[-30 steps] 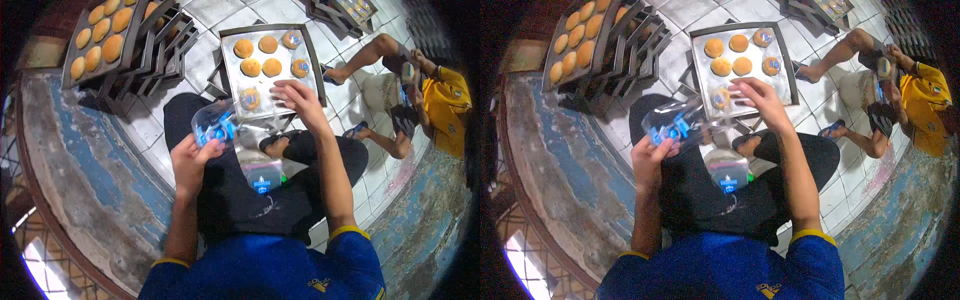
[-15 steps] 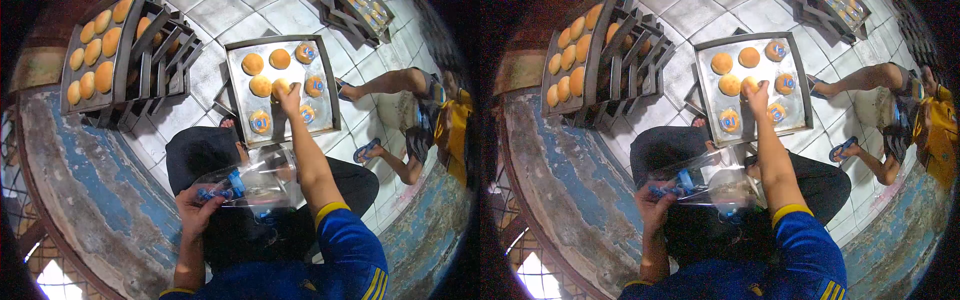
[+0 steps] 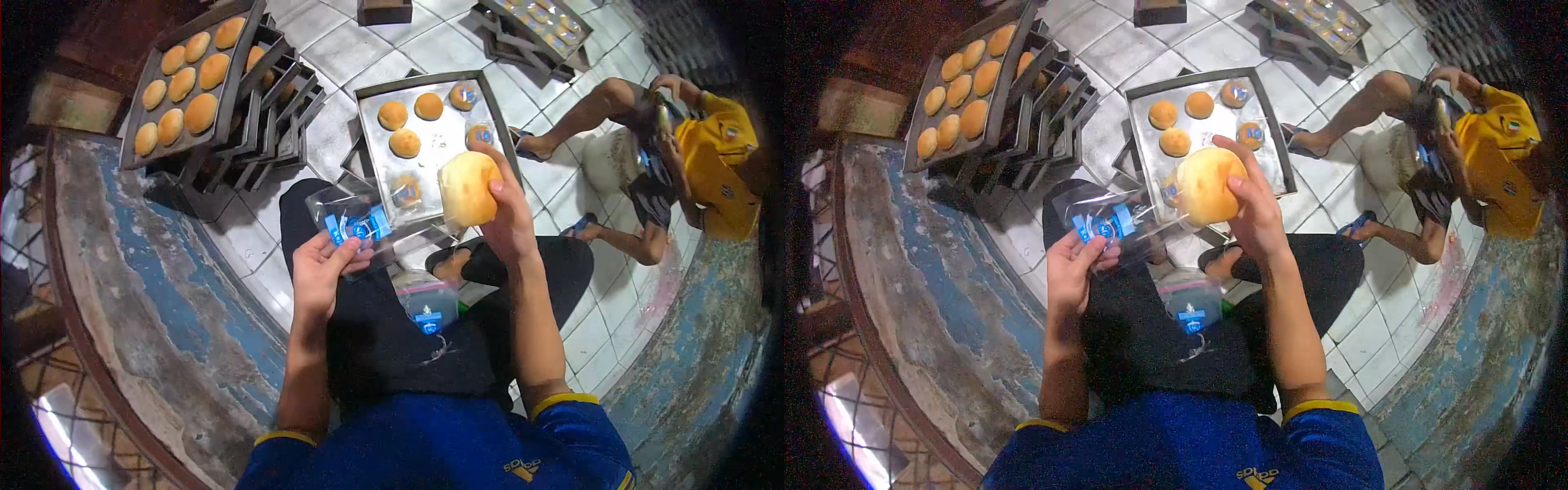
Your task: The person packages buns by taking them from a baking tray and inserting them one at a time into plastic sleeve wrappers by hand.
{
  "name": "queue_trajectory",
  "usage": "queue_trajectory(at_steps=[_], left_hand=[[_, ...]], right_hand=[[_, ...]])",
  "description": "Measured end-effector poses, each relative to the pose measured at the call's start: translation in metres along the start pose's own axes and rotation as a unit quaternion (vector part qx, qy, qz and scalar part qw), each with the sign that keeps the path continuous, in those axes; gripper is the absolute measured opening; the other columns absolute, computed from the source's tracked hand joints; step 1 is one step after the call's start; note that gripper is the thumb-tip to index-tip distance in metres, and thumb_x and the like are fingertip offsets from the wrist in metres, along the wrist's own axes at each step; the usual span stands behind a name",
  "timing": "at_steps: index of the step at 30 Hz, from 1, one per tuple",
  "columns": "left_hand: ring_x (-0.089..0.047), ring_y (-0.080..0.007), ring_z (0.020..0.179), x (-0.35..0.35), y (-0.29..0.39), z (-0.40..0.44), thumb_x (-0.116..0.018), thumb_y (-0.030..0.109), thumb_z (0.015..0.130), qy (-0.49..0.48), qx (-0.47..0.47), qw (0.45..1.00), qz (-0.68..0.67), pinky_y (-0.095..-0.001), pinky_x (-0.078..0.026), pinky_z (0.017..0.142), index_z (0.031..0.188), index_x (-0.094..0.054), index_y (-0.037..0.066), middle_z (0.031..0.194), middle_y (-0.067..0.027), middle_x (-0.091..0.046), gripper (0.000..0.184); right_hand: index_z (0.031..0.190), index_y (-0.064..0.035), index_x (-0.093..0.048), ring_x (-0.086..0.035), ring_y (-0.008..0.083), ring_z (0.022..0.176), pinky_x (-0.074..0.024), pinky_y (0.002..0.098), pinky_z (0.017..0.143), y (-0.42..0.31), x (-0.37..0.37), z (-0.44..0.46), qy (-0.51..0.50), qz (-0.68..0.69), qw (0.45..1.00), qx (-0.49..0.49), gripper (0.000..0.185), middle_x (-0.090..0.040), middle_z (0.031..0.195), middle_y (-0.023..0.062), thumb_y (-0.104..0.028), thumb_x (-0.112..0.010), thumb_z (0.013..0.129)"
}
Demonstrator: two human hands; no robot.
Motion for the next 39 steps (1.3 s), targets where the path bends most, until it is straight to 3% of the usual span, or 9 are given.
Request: queue_trajectory(at_steps=[4,8,9,12,15,18,23,31,39], left_hand=[[-0.078,-0.0213,0.092,-0.006,-0.008,-0.028,-0.074,0.014,0.103,-0.018,-0.002,1.000,-0.003,-0.0338,-0.066,0.081,0.125,-0.069,-0.004,0.111,-0.0169,-0.078,0.029],[-0.078,-0.0236,0.097,-0.010,-0.013,-0.060,-0.074,0.007,0.101,-0.036,-0.022,0.998,-0.054,-0.0365,-0.067,0.085,0.128,-0.066,-0.005,0.115,-0.0185,-0.076,0.030],[-0.077,-0.0246,0.100,-0.009,-0.013,-0.068,-0.074,0.005,0.100,-0.080,-0.004,0.994,-0.069,-0.0370,-0.067,0.086,0.133,-0.064,-0.003,0.121,-0.0196,-0.074,0.035],[-0.073,-0.0285,0.116,0.011,-0.011,-0.082,-0.080,0.007,0.094,-0.169,0.041,0.983,-0.055,-0.0408,-0.064,0.096,0.152,-0.050,0.003,0.138,-0.0219,-0.066,0.065],[-0.063,-0.0315,0.135,0.028,-0.003,-0.087,-0.087,0.020,0.089,-0.431,0.148,0.869,-0.193,-0.0429,-0.053,0.114,0.163,-0.035,0.000,0.147,-0.0227,-0.061,0.093],[-0.063,-0.0305,0.135,0.031,-0.003,-0.082,-0.085,0.016,0.091,-0.479,0.128,0.864,-0.090,-0.0402,-0.052,0.114,0.162,-0.037,-0.002,0.150,-0.0227,-0.060,0.088],[-0.064,-0.0115,0.118,0.005,0.018,-0.098,-0.086,0.017,0.093,-0.470,0.059,0.878,0.066,-0.0304,-0.051,0.107,0.147,-0.056,-0.001,0.136,-0.0047,-0.068,0.064],[-0.064,-0.0107,0.115,-0.005,0.011,-0.104,-0.086,0.018,0.093,-0.464,0.022,0.876,0.129,-0.0290,-0.052,0.101,0.144,-0.058,0.000,0.127,-0.0046,-0.070,0.061],[-0.063,-0.0107,0.111,-0.012,0.011,-0.109,-0.089,0.019,0.090,-0.451,-0.009,0.881,0.144,-0.0292,-0.052,0.098,0.139,-0.061,0.000,0.122,-0.0036,-0.071,0.059]], right_hand=[[0.164,-0.0003,-0.032,-0.054,0.0248,0.140,-0.0444,0.0409,0.118,-0.004,-0.028,-0.042,-0.022,-0.137,0.980,0.142,0.081,-0.048,0.155,0.0150,-0.042,-0.063,0.101],[0.167,0.0006,-0.027,-0.053,0.0261,0.143,-0.0405,0.0373,0.121,-0.016,-0.075,-0.086,-0.042,-0.251,0.964,0.080,0.096,-0.043,0.162,0.0169,-0.022,-0.085,0.093],[0.166,-0.0012,-0.029,-0.054,0.0258,0.142,-0.0448,0.0379,0.118,-0.021,-0.075,-0.090,-0.058,-0.283,0.955,0.063,0.093,-0.045,0.159,0.0177,-0.010,-0.085,0.091],[0.165,-0.0037,-0.032,-0.055,0.0248,0.141,-0.0488,0.0387,0.114,-0.046,-0.076,-0.103,-0.119,-0.315,0.942,0.008,0.090,-0.049,0.154,0.0182,-0.013,-0.085,0.092],[0.157,-0.0062,-0.036,-0.056,0.0238,0.139,-0.0518,0.0392,0.111,-0.055,-0.077,-0.117,-0.149,-0.337,0.930,0.008,0.085,-0.051,0.149,0.0152,-0.010,-0.086,0.088],[0.147,-0.0104,-0.038,-0.050,0.0206,0.142,-0.0441,0.0374,0.117,-0.050,-0.085,-0.126,-0.182,-0.353,0.918,-0.007,0.086,-0.048,0.147,0.0110,-0.010,-0.093,0.081],[0.146,-0.0071,-0.043,-0.054,0.0209,0.132,-0.0458,0.0377,0.112,-0.047,-0.095,-0.138,-0.239,-0.416,0.877,-0.028,0.088,-0.052,0.139,0.0087,-0.018,-0.097,0.077],[0.132,-0.0020,-0.066,-0.063,0.0328,0.121,-0.0518,0.0413,0.104,-0.065,-0.117,-0.153,-0.319,-0.608,0.720,0.097,0.066,-0.061,0.127,0.0152,-0.036,-0.093,0.081],[0.133,0.0010,-0.069,-0.075,0.0313,0.096,-0.0598,0.0401,0.087,-0.082,-0.129,-0.144,-0.355,-0.588,0.727,-0.006,0.066,-0.074,0.106,0.0164,-0.030,-0.094,0.080]])
Point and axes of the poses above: each hand's wrist, its own z-axis towards the middle knuckle, its own x-axis out of the back of the hand, y = z × x, the point moved 1 cm from there along z, towards the middle knuckle
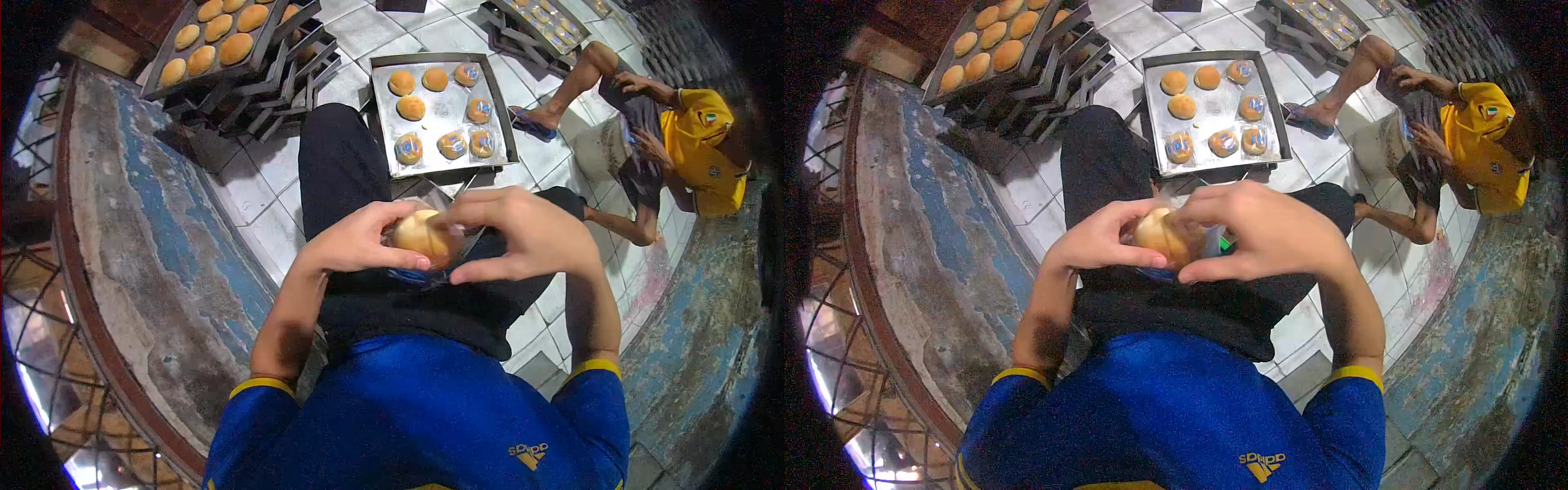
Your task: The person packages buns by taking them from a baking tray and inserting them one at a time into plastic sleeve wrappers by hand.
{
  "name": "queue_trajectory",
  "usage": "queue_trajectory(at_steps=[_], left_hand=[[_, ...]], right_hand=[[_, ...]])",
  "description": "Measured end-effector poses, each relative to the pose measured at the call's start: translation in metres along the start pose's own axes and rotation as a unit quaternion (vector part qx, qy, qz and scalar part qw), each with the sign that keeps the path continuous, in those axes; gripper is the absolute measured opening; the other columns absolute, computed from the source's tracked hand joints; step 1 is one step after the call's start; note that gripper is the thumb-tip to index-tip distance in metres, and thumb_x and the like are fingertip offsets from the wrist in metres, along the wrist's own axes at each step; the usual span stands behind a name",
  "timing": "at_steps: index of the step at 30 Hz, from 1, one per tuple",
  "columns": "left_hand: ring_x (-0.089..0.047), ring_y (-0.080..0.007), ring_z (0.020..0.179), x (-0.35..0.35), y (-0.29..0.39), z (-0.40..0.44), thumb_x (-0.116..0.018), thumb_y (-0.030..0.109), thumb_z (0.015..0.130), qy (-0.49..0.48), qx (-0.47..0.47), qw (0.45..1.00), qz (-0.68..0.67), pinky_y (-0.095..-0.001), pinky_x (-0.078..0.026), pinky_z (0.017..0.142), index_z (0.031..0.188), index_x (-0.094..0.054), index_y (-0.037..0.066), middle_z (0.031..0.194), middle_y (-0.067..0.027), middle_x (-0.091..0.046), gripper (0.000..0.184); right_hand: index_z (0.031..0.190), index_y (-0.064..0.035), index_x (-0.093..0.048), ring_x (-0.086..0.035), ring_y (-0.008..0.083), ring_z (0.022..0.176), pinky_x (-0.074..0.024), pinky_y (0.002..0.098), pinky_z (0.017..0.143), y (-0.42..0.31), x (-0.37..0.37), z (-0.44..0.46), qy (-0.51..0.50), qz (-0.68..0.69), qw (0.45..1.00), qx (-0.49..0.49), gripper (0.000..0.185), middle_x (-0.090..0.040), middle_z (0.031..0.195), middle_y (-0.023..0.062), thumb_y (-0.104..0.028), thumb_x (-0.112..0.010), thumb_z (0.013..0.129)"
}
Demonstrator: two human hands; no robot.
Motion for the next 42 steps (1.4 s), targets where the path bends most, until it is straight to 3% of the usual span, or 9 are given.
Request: queue_trajectory(at_steps=[6,9,12,15,27,31,37,40,42], left_hand=[[-0.065,-0.0171,0.116,-0.007,-0.017,0.015,-0.094,0.016,0.083,0.021,-0.023,0.998,-0.045,-0.0335,-0.054,0.099,0.152,-0.050,0.004,0.134,-0.0080,-0.066,0.082],[-0.063,-0.0268,0.128,-0.010,-0.031,0.020,-0.088,0.021,0.090,0.249,-0.056,0.967,0.017,-0.0485,-0.052,0.108,0.168,-0.025,0.010,0.151,-0.0145,-0.058,0.101],[-0.053,-0.0521,0.140,-0.008,-0.035,0.031,-0.049,0.062,0.107,0.218,0.019,0.884,-0.413,-0.0675,-0.046,0.114,0.169,-0.023,0.015,0.156,-0.0223,-0.053,0.082],[-0.048,-0.0552,0.144,0.001,-0.038,0.055,-0.048,0.063,0.107,0.204,-0.118,0.802,-0.548,-0.0762,-0.043,0.113,0.163,-0.036,0.015,0.156,-0.0246,-0.052,0.075],[-0.059,-0.0496,0.133,0.004,0.010,0.046,-0.063,0.051,0.105,0.319,-0.231,0.803,-0.447,-0.0763,-0.054,0.100,0.162,-0.034,0.022,0.148,-0.0265,-0.050,0.070],[-0.048,-0.0573,0.142,0.023,0.002,0.030,-0.059,0.052,0.104,0.333,-0.254,0.776,-0.471,-0.0833,-0.042,0.109,0.153,-0.048,0.019,0.149,-0.0279,-0.054,0.060],[-0.052,-0.0535,0.141,0.028,0.007,-0.001,-0.054,0.063,0.104,0.287,-0.281,0.745,-0.532,-0.0792,-0.043,0.111,0.155,-0.046,0.016,0.151,-0.0276,-0.054,0.070],[-0.063,-0.0374,0.133,0.029,-0.007,-0.015,-0.046,0.070,0.104,0.084,-0.309,0.752,-0.577,-0.0561,-0.054,0.110,0.158,-0.047,0.014,0.149,-0.0198,-0.059,0.078],[-0.063,-0.0355,0.132,0.024,-0.015,-0.031,-0.047,0.065,0.106,0.236,-0.251,0.791,-0.506,-0.0529,-0.055,0.110,0.159,-0.046,0.012,0.149,-0.0185,-0.060,0.074]], right_hand=[[0.106,-0.0069,-0.080,-0.076,0.0339,0.088,-0.0599,0.0443,0.081,0.014,0.007,0.018,-0.059,-0.038,0.997,0.035,0.025,-0.078,0.093,0.0130,-0.027,-0.080,0.091],[0.103,-0.0093,-0.080,-0.076,0.0316,0.084,-0.0591,0.0465,0.076,0.008,0.009,0.020,0.087,-0.290,0.953,-0.025,0.023,-0.077,0.090,0.0107,-0.030,-0.077,0.092],[0.112,-0.0116,-0.074,-0.075,0.0295,0.081,-0.0589,0.0434,0.066,0.001,-0.028,0.032,0.109,-0.394,0.912,-0.017,0.023,-0.074,0.084,0.0103,-0.026,-0.072,0.094],[0.120,-0.0093,-0.069,-0.076,0.0307,0.081,-0.0608,0.0432,0.067,-0.001,-0.069,0.038,0.129,-0.322,0.936,0.058,0.029,-0.075,0.093,0.0106,-0.026,-0.071,0.097],[0.109,-0.0075,-0.054,-0.072,0.0370,0.082,-0.0581,0.0462,0.069,-0.008,-0.094,0.053,0.205,-0.197,0.956,0.077,0.026,-0.068,0.088,0.0144,-0.022,-0.072,0.098],[0.098,-0.0053,-0.066,-0.075,0.0206,0.077,-0.0574,0.0334,0.068,-0.019,-0.079,0.042,-0.026,0.246,0.962,0.116,0.025,-0.073,0.085,0.0064,-0.011,-0.088,0.088],[0.109,-0.0050,-0.073,-0.072,0.0238,0.092,-0.0561,0.0363,0.083,0.000,-0.059,0.070,0.320,-0.071,0.941,0.086,0.030,-0.074,0.096,0.0088,-0.008,-0.086,0.083],[0.108,-0.0034,-0.076,-0.073,0.0272,0.099,-0.0551,0.0375,0.091,0.014,-0.071,0.102,0.385,-0.091,0.905,0.157,0.026,-0.076,0.101,0.0099,-0.006,-0.085,0.084],[0.107,-0.0030,-0.077,-0.074,0.0270,0.100,-0.0557,0.0369,0.091,0.016,-0.068,0.104,0.407,-0.012,0.897,0.175,0.024,-0.077,0.105,0.0104,-0.005,-0.084,0.085]])
Point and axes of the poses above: each hand's wrist, its own z-axis towards the middle knuckle, its own x-axis out of the back of the hand, y = z × x, the point moved 1 cm from there along z, towards the middle knuckle
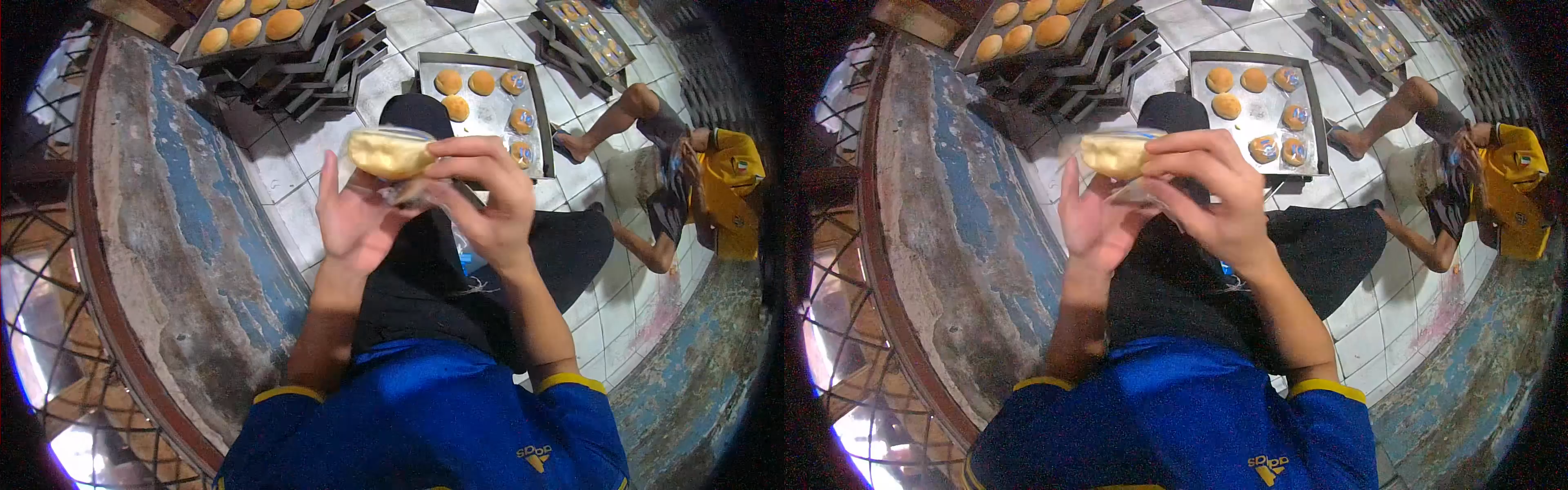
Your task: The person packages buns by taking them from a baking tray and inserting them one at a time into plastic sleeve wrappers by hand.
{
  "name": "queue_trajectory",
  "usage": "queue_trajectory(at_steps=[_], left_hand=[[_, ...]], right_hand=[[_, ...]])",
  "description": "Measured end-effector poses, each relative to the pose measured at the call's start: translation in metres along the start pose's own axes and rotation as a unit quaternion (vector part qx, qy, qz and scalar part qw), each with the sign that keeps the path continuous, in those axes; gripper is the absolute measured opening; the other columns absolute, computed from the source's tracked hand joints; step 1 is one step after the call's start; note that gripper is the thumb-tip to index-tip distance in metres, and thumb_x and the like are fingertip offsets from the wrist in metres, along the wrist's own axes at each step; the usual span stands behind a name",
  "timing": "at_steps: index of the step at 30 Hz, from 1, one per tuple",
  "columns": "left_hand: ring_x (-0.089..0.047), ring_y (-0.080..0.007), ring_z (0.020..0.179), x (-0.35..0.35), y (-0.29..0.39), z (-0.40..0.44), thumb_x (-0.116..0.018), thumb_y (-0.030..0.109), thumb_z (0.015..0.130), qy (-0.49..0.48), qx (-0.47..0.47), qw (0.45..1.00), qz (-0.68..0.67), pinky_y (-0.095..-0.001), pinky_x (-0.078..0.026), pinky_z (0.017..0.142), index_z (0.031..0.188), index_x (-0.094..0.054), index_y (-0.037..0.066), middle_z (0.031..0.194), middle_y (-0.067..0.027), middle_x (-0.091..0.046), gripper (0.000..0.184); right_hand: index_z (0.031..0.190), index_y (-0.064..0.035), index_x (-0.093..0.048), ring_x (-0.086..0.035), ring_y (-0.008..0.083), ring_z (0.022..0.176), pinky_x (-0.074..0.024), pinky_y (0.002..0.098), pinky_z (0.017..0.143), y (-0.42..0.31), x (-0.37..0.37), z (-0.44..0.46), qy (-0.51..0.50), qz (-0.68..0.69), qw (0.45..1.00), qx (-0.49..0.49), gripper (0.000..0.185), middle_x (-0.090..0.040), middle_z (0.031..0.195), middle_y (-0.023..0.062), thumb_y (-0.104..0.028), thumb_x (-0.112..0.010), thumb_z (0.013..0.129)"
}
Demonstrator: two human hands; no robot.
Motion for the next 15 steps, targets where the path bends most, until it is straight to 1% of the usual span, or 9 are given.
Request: queue_trajectory(at_steps=[1,2,3,5,6,10,11,13,15], left_hand=[[-0.064,-0.0337,0.132,0.001,0.002,-0.008,-0.048,0.060,0.109,0.124,-0.035,0.984,0.125,-0.0498,-0.055,0.110,0.159,-0.045,0.011,0.149,-0.0172,-0.060,0.070],[-0.063,-0.0277,0.132,0.008,0.003,-0.010,-0.059,0.036,0.111,0.171,-0.086,0.953,0.234,-0.0424,-0.052,0.111,0.156,-0.049,0.007,0.148,-0.0148,-0.061,0.055],[-0.063,-0.0277,0.132,0.016,0.005,-0.010,-0.059,0.036,0.111,0.166,-0.086,0.954,0.236,-0.0424,-0.052,0.111,0.156,-0.049,0.007,0.148,-0.0148,-0.061,0.055],[-0.065,-0.0232,0.126,0.026,0.010,-0.016,-0.069,0.015,0.106,0.155,-0.225,0.801,0.532,-0.0361,-0.049,0.112,0.151,-0.054,0.003,0.144,-0.0122,-0.063,0.049],[-0.068,-0.0185,0.117,0.021,0.009,-0.016,-0.075,0.010,0.101,0.143,-0.193,0.853,0.463,-0.0325,-0.050,0.106,0.141,-0.065,0.002,0.132,-0.0097,-0.070,0.042],[-0.068,-0.0115,0.105,0.014,0.013,-0.010,-0.080,0.015,0.098,0.131,-0.216,0.774,0.581,-0.0289,-0.050,0.089,0.123,-0.076,0.002,0.110,-0.0037,-0.076,0.029],[-0.068,-0.0115,0.105,0.013,0.015,-0.005,-0.080,0.015,0.098,0.129,-0.215,0.775,0.580,-0.0289,-0.050,0.089,0.123,-0.076,0.002,0.110,-0.0037,-0.076,0.029],[-0.064,-0.0097,0.093,0.014,0.019,-0.002,-0.080,0.015,0.098,0.121,-0.216,0.697,0.673,-0.0273,-0.047,0.083,0.113,-0.075,0.002,0.101,-0.0007,-0.074,0.020],[-0.059,-0.0074,0.087,0.011,0.026,-0.009,-0.079,0.014,0.099,0.124,-0.202,0.728,0.643,-0.0255,-0.044,0.078,0.106,-0.073,0.003,0.094,0.0019,-0.069,0.015]], right_hand=[[0.107,-0.0026,-0.077,-0.074,0.0269,0.102,-0.0563,0.0363,0.092,0.002,0.002,0.000,0.036,0.072,0.997,-0.018,0.022,-0.079,0.108,0.0110,-0.004,-0.083,0.086],[0.109,-0.0012,-0.078,-0.075,0.0248,0.103,-0.0571,0.0350,0.094,0.007,0.004,-0.003,0.030,0.096,0.993,-0.058,0.018,-0.080,0.112,0.0124,-0.003,-0.079,0.090],[0.109,-0.0012,-0.078,-0.075,0.0248,0.103,-0.0571,0.0350,0.094,0.014,0.004,-0.007,0.033,0.094,0.993,-0.055,0.018,-0.080,0.112,0.0124,-0.003,-0.079,0.090],[0.110,0.0008,-0.077,-0.076,0.0215,0.099,-0.0580,0.0339,0.092,0.032,0.000,-0.021,-0.028,0.145,0.964,-0.220,0.015,-0.080,0.109,0.0131,-0.003,-0.075,0.095],[0.111,0.0021,-0.077,-0.076,0.0188,0.097,-0.0581,0.0327,0.090,0.036,-0.003,-0.024,-0.038,0.156,0.958,-0.237,0.015,-0.080,0.108,0.0130,-0.004,-0.072,0.098],[0.110,0.0024,-0.077,-0.075,0.0163,0.097,-0.0580,0.0312,0.089,0.040,-0.004,-0.031,-0.021,0.194,0.941,-0.278,0.014,-0.080,0.107,0.0122,-0.005,-0.074,0.099],[0.111,0.0031,-0.076,-0.075,0.0156,0.098,-0.0591,0.0302,0.089,0.042,-0.004,-0.028,-0.034,0.173,0.949,-0.261,0.015,-0.080,0.108,0.0119,-0.006,-0.074,0.100],[0.112,0.0037,-0.075,-0.075,0.0150,0.098,-0.0601,0.0293,0.089,0.042,-0.001,-0.029,-0.045,0.150,0.956,-0.247,0.015,-0.079,0.109,0.0116,-0.006,-0.073,0.101],[0.109,0.0041,-0.076,-0.076,0.0147,0.091,-0.0613,0.0275,0.082,0.039,0.003,-0.029,-0.030,0.167,0.941,-0.293,0.014,-0.080,0.101,0.0113,-0.006,-0.075,0.100]])
Point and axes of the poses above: each hand's wrist, its own z-axis towards the middle knuckle, its own x-axis out of the back of the hand, y = z × x, the point moved 1 cm from there along z, towards the middle knuckle
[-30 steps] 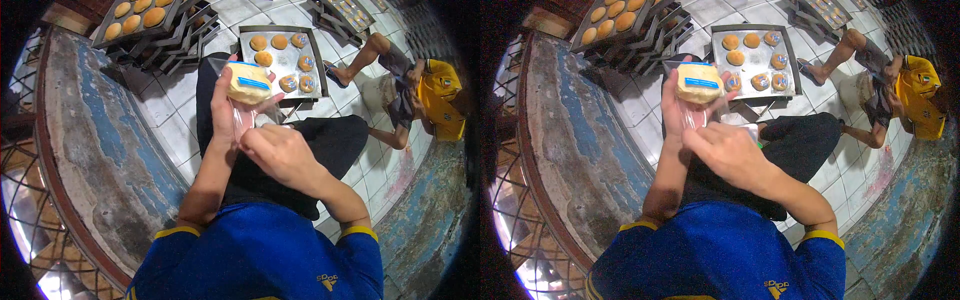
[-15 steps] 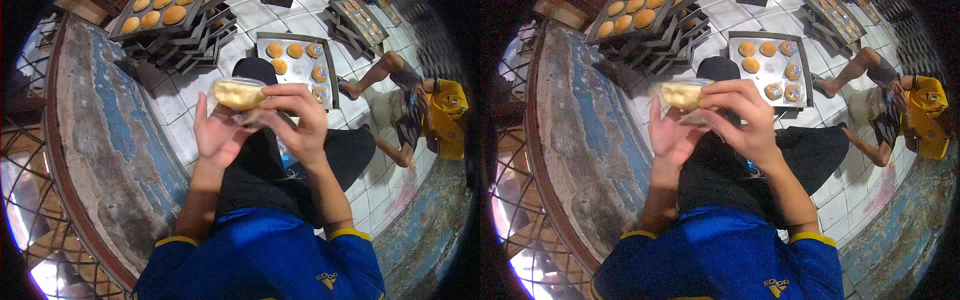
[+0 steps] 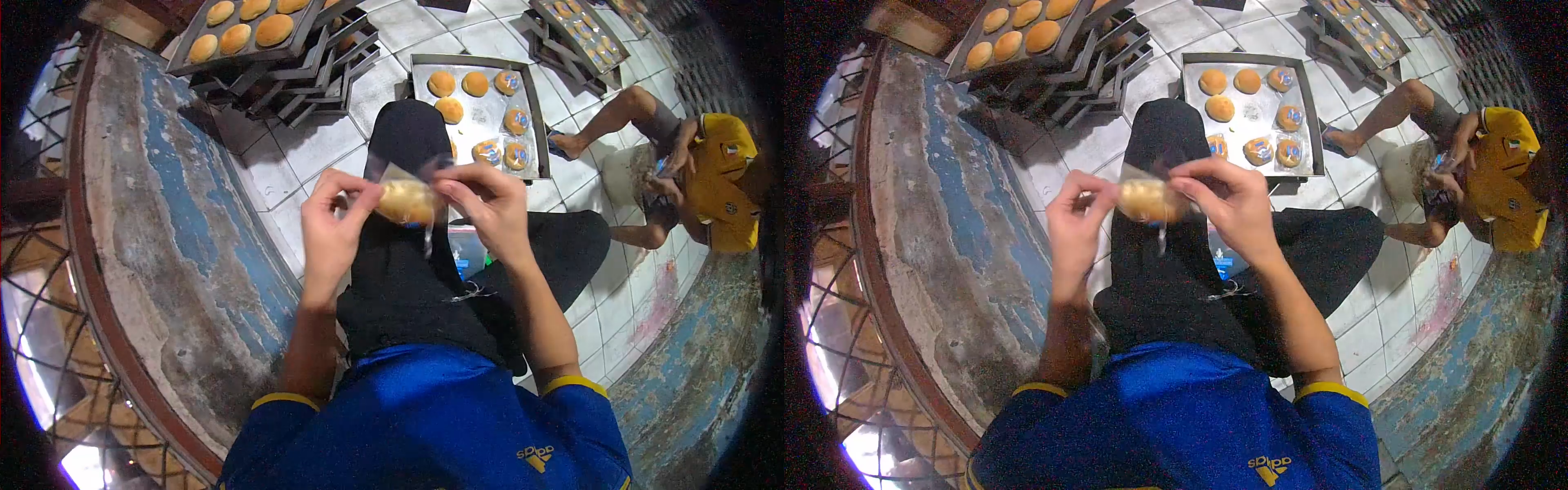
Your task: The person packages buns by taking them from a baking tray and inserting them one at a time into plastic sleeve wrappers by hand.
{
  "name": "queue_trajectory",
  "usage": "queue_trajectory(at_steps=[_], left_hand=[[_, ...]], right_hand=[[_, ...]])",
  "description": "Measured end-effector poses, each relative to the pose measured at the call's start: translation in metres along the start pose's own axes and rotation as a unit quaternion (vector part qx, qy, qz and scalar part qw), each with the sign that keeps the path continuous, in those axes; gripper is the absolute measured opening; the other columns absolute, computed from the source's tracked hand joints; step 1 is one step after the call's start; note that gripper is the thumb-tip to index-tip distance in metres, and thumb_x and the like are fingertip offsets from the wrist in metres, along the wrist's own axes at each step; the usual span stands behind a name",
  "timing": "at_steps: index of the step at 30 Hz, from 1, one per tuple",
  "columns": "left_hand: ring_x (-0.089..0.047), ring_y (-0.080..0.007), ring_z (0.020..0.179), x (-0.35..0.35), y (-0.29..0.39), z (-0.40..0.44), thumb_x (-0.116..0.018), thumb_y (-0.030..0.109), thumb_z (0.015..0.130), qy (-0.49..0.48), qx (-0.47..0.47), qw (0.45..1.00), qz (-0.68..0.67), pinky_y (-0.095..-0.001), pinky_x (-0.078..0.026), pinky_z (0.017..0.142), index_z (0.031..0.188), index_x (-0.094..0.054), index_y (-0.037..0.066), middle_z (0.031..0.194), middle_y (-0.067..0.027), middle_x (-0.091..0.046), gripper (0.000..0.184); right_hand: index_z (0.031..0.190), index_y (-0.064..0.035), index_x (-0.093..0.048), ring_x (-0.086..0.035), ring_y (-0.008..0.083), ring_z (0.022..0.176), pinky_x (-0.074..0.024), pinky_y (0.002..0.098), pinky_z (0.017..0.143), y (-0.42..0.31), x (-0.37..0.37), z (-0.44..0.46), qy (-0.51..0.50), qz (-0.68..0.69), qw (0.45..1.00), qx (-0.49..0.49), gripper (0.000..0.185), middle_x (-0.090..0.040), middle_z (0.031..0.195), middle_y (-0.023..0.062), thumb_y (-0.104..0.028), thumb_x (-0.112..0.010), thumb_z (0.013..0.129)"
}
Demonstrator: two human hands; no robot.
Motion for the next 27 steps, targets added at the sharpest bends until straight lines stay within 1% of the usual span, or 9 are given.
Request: queue_trajectory(at_steps=[2,4,11,15,18,22,23,24,27], left_hand=[[-0.053,-0.0051,0.080,0.012,0.006,-0.001,-0.078,0.014,0.099,-0.001,0.020,0.999,-0.038,-0.0237,-0.041,0.073,0.100,-0.072,0.003,0.088,0.0046,-0.064,0.013],[-0.043,-0.0020,0.076,0.020,0.008,-0.009,-0.077,0.014,0.101,-0.063,0.136,0.982,-0.115,-0.0213,-0.035,0.068,0.092,-0.068,0.005,0.083,0.0090,-0.054,0.016],[-0.037,-0.0016,0.074,0.020,-0.022,-0.032,-0.074,0.016,0.104,-0.082,0.127,0.985,-0.087,-0.0210,-0.030,0.066,0.096,-0.064,0.006,0.080,0.0117,-0.044,0.016],[-0.037,-0.0021,0.074,0.015,-0.057,-0.063,-0.071,0.019,0.105,-0.104,0.225,0.969,-0.023,-0.0217,-0.031,0.066,0.092,-0.064,0.006,0.078,0.0114,-0.045,0.020],[-0.040,-0.0021,0.074,0.014,-0.066,-0.069,-0.071,0.018,0.104,-0.120,0.265,0.956,-0.038,-0.0220,-0.032,0.066,0.090,-0.064,0.005,0.078,0.0110,-0.047,0.020],[-0.042,-0.0021,0.074,0.013,-0.082,-0.062,-0.070,0.018,0.104,-0.138,0.288,0.946,-0.050,-0.0227,-0.034,0.065,0.087,-0.063,0.005,0.077,0.0097,-0.049,0.022],[-0.042,-0.0022,0.073,0.012,-0.080,-0.061,-0.071,0.014,0.103,-0.134,0.289,0.945,-0.070,-0.0228,-0.034,0.065,0.092,-0.063,0.004,0.077,0.0094,-0.048,0.017],[-0.041,-0.0023,0.073,0.010,-0.076,-0.058,-0.073,0.011,0.101,-0.131,0.290,0.944,-0.089,-0.0228,-0.035,0.065,0.096,-0.062,0.004,0.077,0.0092,-0.046,0.014],[-0.038,-0.0024,0.071,0.002,-0.078,-0.051,-0.076,0.001,0.096,-0.070,0.185,0.978,-0.072,-0.0221,-0.034,0.065,0.106,-0.057,0.004,0.077,0.0085,-0.041,0.021]], right_hand=[[0.108,0.0032,-0.079,-0.075,0.0122,0.084,-0.0587,0.0262,0.079,-0.009,0.012,-0.009,0.034,0.131,0.988,-0.071,0.015,-0.081,0.095,0.0102,-0.006,-0.079,0.096],[0.108,0.0036,-0.079,-0.075,0.0125,0.084,-0.0589,0.0267,0.077,-0.004,0.020,-0.010,0.013,0.095,0.981,-0.171,0.016,-0.081,0.092,0.0111,-0.007,-0.080,0.096],[0.101,0.0004,-0.082,-0.076,0.0122,0.085,-0.0589,0.0268,0.078,0.024,0.015,-0.033,0.028,-0.035,0.998,-0.039,0.013,-0.083,0.094,0.0106,-0.006,-0.085,0.090],[0.099,0.0014,-0.081,-0.054,0.0013,0.066,-0.0376,0.0212,0.058,0.057,0.007,-0.060,0.020,-0.005,0.990,-0.139,0.016,-0.074,0.079,0.0001,-0.013,-0.084,0.093],[0.099,0.0017,-0.081,-0.056,0.0012,0.068,-0.0366,0.0204,0.059,0.075,0.012,-0.067,-0.012,0.006,0.973,-0.232,0.018,-0.072,0.077,-0.0013,-0.015,-0.084,0.093],[0.127,0.0036,-0.071,-0.062,0.0065,0.076,-0.0516,0.0241,0.078,0.082,0.011,-0.053,-0.085,0.140,0.939,-0.304,0.036,-0.068,0.078,-0.0046,-0.014,-0.080,0.097],[0.137,0.0002,-0.065,-0.068,0.0096,0.090,-0.0546,0.0273,0.090,0.092,0.019,-0.051,-0.144,0.123,0.929,-0.317,0.043,-0.073,0.096,0.0005,-0.015,-0.078,0.099],[0.137,0.0002,-0.065,-0.068,0.0096,0.090,-0.0546,0.0273,0.090,0.093,0.021,-0.050,-0.141,0.125,0.930,-0.317,0.043,-0.073,0.096,0.0005,-0.015,-0.078,0.099],[0.134,-0.0047,-0.069,-0.065,0.0162,0.121,-0.0567,0.0301,0.095,0.087,0.027,-0.045,-0.226,0.097,0.964,-0.105,0.030,-0.067,0.134,0.0080,-0.013,-0.066,0.105]])
Point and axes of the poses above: each hand's wrist, its own z-axis towards the middle knuckle, its own x-axis out of the back of the hand, y = z × x, the point moved 1 cm from there along z, towards the middle knuckle
